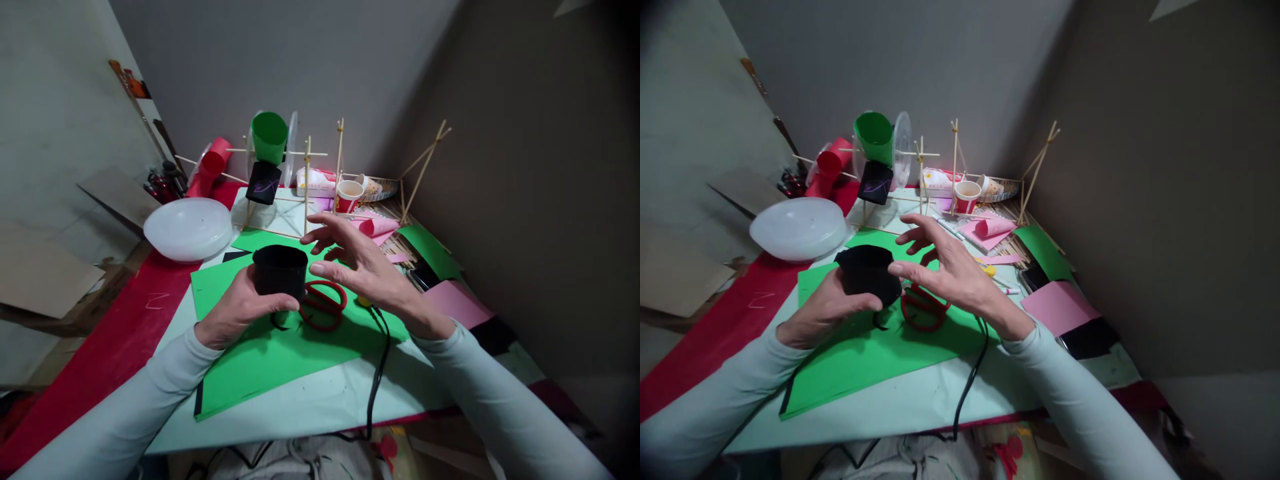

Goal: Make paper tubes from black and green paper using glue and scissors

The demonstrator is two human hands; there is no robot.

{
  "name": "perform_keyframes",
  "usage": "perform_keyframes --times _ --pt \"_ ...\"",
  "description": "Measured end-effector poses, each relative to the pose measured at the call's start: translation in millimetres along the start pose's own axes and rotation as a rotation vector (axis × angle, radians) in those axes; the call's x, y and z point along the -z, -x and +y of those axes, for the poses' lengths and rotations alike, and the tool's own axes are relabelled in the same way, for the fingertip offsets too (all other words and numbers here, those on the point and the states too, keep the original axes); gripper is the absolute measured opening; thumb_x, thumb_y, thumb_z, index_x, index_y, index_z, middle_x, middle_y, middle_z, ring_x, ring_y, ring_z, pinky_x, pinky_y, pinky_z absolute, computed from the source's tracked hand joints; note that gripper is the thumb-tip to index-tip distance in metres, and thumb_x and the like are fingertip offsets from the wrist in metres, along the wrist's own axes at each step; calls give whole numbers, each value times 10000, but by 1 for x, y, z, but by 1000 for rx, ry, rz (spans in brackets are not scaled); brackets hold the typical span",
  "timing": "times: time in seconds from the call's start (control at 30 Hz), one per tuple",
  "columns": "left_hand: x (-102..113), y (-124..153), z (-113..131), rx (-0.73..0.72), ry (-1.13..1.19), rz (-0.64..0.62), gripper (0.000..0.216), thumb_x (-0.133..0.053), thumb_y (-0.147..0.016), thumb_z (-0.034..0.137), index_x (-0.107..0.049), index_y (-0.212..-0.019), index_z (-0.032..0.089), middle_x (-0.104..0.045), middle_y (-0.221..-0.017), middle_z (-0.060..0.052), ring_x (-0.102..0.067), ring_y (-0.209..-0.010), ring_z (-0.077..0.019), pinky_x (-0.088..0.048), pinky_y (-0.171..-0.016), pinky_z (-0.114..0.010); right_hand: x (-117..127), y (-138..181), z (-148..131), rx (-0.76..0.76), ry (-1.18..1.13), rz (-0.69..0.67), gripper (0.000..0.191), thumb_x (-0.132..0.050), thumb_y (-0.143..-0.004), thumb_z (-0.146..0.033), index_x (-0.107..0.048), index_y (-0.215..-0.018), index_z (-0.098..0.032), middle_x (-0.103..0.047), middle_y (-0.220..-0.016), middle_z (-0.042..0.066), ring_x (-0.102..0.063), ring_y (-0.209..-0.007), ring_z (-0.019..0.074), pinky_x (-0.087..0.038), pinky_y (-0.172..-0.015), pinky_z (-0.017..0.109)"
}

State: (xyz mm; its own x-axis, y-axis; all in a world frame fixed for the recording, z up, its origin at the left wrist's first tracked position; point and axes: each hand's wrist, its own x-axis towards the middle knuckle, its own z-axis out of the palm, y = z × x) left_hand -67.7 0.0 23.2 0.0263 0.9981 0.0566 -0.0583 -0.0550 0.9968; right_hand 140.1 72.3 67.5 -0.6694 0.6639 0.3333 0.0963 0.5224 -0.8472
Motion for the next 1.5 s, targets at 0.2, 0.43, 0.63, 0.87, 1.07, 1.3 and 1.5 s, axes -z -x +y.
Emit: perform_keyframes --times 0.2,0.43,0.63,0.87,1.07,1.3,1.5 --pt "-5 -9 -16 -177 -270 258 590 -855 -642 405 -648 -1134 154 -743 -1189 -153 -692 -1102 -340 -548 -982 -474 -30 0 11 -191 87 3 931 -809 -802 -584 -406 -1533 -173 -613 -1417 168 -601 -1268 313 -522 -985 459" --pt "-2 -17 -45 -248 -394 341 416 -762 -710 238 -628 -1102 209 -706 -1134 -96 -660 -1088 -308 -512 -1009 -477 -56 -18 11 -140 257 77 826 -820 -819 -480 -430 -1475 -165 -659 -1238 139 -628 -1142 301 -531 -923 431" --pt "-2 -24 -42 -225 -272 264 635 -786 -719 315 -551 -1301 220 -665 -1330 -126 -656 -1214 -309 -541 -1026 -465 -36 -41 19 -92 339 -2 783 -772 -874 -383 -381 -1494 -108 -686 -1179 142 -671 -1030 265 -536 -896 398" --pt "13 -23 -30 -208 -302 432 673 -801 -694 392 -543 -1289 209 -570 -1456 -165 -538 -1386 -332 -453 -1157 -528 -2 -64 49 -76 484 -57 853 -808 -851 -357 -366 -1510 -43 -632 -1326 243 -623 -1184 341 -473 -1026 480" --pt "14 -21 -30 -194 -389 415 589 -744 -748 408 -566 -1272 205 -600 -1422 -156 -581 -1324 -331 -490 -1099 -560 1 -67 82 -60 497 -172 926 -867 -784 -361 -394 -1532 -90 -582 -1447 262 -588 -1301 381 -465 -1079 517" --pt "18 -21 -27 -158 -402 448 587 -766 -715 435 -599 -1233 217 -633 -1366 -142 -603 -1288 -341 -498 -1076 -555 28 -38 42 56 329 116 707 -732 -915 -509 -463 -1522 -266 -462 -1622 145 -481 -1463 307 -474 -1132 473" --pt "26 -20 -20 -184 -505 490 323 -729 -761 434 -727 -1016 236 -743 -1096 -66 -691 -1000 -300 -534 -954 -474 22 39 20 217 525 560 105 -595 -1023 -283 -673 -995 -220 -695 -795 26 -647 -694 167 -511 -667 320"
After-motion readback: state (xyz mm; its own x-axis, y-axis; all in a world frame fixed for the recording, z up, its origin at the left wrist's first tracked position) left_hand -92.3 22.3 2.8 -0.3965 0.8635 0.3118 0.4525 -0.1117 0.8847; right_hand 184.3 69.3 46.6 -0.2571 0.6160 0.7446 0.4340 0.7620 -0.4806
